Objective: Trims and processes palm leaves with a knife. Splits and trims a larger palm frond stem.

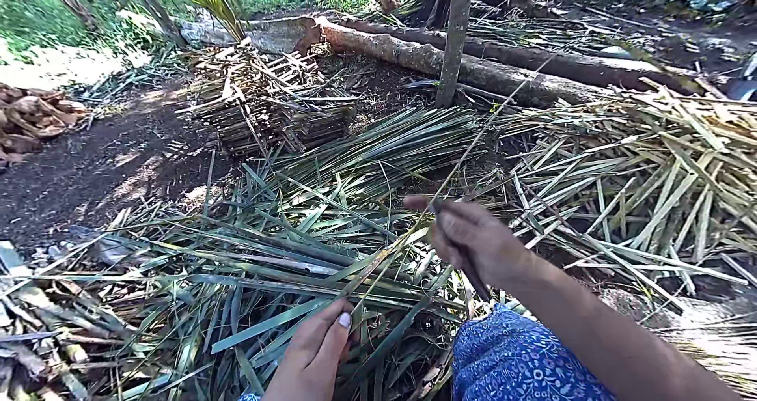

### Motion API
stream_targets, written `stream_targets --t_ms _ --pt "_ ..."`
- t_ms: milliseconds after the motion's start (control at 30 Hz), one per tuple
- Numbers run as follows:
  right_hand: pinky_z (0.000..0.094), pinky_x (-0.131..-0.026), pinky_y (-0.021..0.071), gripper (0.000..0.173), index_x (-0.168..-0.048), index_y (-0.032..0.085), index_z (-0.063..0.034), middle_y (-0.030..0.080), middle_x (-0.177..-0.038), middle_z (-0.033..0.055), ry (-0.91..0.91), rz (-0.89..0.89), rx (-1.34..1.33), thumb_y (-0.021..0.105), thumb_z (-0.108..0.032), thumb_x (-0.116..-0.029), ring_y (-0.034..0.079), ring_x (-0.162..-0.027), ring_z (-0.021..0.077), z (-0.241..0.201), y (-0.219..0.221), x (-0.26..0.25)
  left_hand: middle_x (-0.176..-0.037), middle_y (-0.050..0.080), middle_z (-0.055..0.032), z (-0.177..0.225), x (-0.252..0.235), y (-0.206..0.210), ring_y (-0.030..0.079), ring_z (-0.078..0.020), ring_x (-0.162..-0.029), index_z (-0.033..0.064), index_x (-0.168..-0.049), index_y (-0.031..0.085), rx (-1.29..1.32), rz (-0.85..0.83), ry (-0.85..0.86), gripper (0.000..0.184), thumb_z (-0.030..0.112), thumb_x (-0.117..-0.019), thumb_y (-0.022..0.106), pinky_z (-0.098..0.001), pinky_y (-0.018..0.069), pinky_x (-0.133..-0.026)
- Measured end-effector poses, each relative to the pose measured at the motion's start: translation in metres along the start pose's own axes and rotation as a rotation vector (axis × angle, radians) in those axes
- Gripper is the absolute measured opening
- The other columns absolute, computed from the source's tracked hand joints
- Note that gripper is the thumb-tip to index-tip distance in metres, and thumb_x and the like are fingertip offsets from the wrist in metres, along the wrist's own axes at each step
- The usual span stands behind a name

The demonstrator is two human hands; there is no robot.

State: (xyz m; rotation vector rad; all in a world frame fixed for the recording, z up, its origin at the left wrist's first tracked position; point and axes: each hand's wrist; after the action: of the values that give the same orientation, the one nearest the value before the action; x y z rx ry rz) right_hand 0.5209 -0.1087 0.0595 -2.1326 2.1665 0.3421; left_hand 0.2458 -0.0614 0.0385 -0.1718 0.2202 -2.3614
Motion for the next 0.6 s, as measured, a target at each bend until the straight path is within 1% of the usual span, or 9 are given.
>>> stream_targets --t_ms 67,100,200,267,367,400,500,533,600 --pt "0.0112 -0.051 0.0409 0.039 -0.137 0.059 -0.0105 0.052 -0.067 -0.0176 0.080 -0.177 0.035 0.049 -0.027 -0.1032 0.045 -0.054 -0.0073 0.005 0.011 0.000 -0.067 0.043 0.0185 0.000 -0.001 -0.002 0.033 0.0092 -0.051 0.0163 -0.097 0.060 -0.081 0.020 0.004 0.029 0.015 -0.1040 0.032 -0.0106 0.0293 -0.046" --pt "0.0110 -0.052 0.0411 0.038 -0.136 0.060 -0.0095 0.052 -0.068 -0.0182 0.080 -0.181 0.032 0.049 -0.027 -0.1035 0.046 -0.054 -0.0076 0.006 0.011 0.000 -0.068 0.044 0.0184 0.000 -0.002 -0.005 0.034 0.0094 -0.052 0.0156 -0.098 0.060 -0.103 0.013 -0.001 0.029 0.015 -0.1036 0.032 -0.0106 0.0295 -0.047" --pt "0.0128 -0.052 0.0417 0.038 -0.132 0.065 -0.0104 0.050 -0.059 -0.0148 -0.045 0.139 -0.001 0.045 -0.025 -0.1035 0.045 -0.050 -0.0055 0.004 -0.011 -0.004 -0.069 0.045 0.0194 0.000 0.002 -0.028 0.036 0.0103 -0.053 0.0159 -0.097 0.061 -0.115 -0.055 -0.009 0.029 0.014 -0.1030 0.033 -0.0100 0.0311 -0.048" --pt "0.0157 -0.052 0.0442 0.039 -0.133 0.063 -0.0130 0.049 -0.056 -0.0118 -0.126 0.391 -0.034 0.036 -0.025 -0.1078 0.046 -0.048 -0.0018 -0.002 -0.035 -0.006 -0.069 0.047 0.0197 -0.002 0.005 -0.051 0.037 0.0105 -0.053 0.0176 -0.095 0.061 -0.127 -0.114 -0.018 0.028 0.016 -0.1038 0.034 -0.0098 0.0317 -0.049" --pt "0.0170 -0.049 0.0452 0.041 -0.135 0.060 -0.0130 0.047 -0.054 -0.0092 -0.153 0.598 -0.087 0.029 -0.024 -0.1108 0.047 -0.046 0.0012 -0.004 -0.046 -0.005 -0.070 0.047 0.0159 -0.005 0.001 -0.073 0.040 0.0077 -0.056 0.0122 -0.102 0.063 -0.330 -0.094 -0.037 0.028 0.018 -0.1037 0.035 -0.0128 0.0357 -0.051" --pt "0.0177 -0.050 0.0453 0.040 -0.135 0.060 -0.0123 0.047 -0.055 -0.0088 -0.152 0.614 -0.081 0.030 -0.024 -0.1107 0.047 -0.046 0.0019 -0.002 -0.043 -0.005 -0.071 0.049 0.0114 -0.006 -0.003 -0.074 0.043 0.0031 -0.057 0.0086 -0.107 0.065 -0.467 -0.045 -0.031 0.031 0.020 -0.1035 0.036 -0.0183 0.0384 -0.053" --pt "0.0168 -0.052 0.0468 0.038 -0.136 0.060 -0.0101 0.049 -0.057 -0.0088 -0.169 0.517 -0.017 0.036 -0.021 -0.1084 0.049 -0.049 0.0012 0.009 -0.024 -0.008 -0.077 0.063 -0.0036 -0.007 -0.012 -0.060 0.061 -0.0199 -0.065 0.0090 -0.118 0.068 -0.726 0.095 0.013 0.045 0.035 -0.1053 0.034 -0.0483 0.0500 -0.060" --pt "0.0160 -0.053 0.0477 0.037 -0.136 0.060 -0.0101 0.052 -0.059 -0.0094 -0.164 0.447 0.002 0.038 -0.019 -0.1072 0.050 -0.050 0.0000 0.013 -0.014 -0.008 -0.077 0.064 -0.0037 -0.004 -0.015 -0.049 0.062 -0.0211 -0.066 0.0104 -0.117 0.069 -0.745 0.153 0.074 0.046 0.038 -0.1063 0.034 -0.0499 0.0511 -0.060" --pt "0.0143 -0.056 0.0476 0.035 -0.135 0.060 -0.0101 0.055 -0.064 -0.0118 -0.122 0.297 0.025 0.042 -0.015 -0.1059 0.051 -0.054 -0.0025 0.019 0.009 -0.008 -0.079 0.066 -0.0048 0.004 -0.024 -0.024 0.063 -0.0206 -0.066 0.0086 -0.113 0.069 -0.738 0.265 0.229 0.040 0.035 -0.1071 0.040 -0.0475 0.0529 -0.060"
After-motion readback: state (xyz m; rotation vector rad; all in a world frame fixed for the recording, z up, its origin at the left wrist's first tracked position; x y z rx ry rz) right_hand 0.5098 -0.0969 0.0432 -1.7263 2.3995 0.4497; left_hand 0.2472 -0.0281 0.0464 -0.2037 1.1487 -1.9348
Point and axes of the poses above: each hand's wrist, its own x-axis away from the middle knuckle, its own y-axis out of the palm, z = x × y
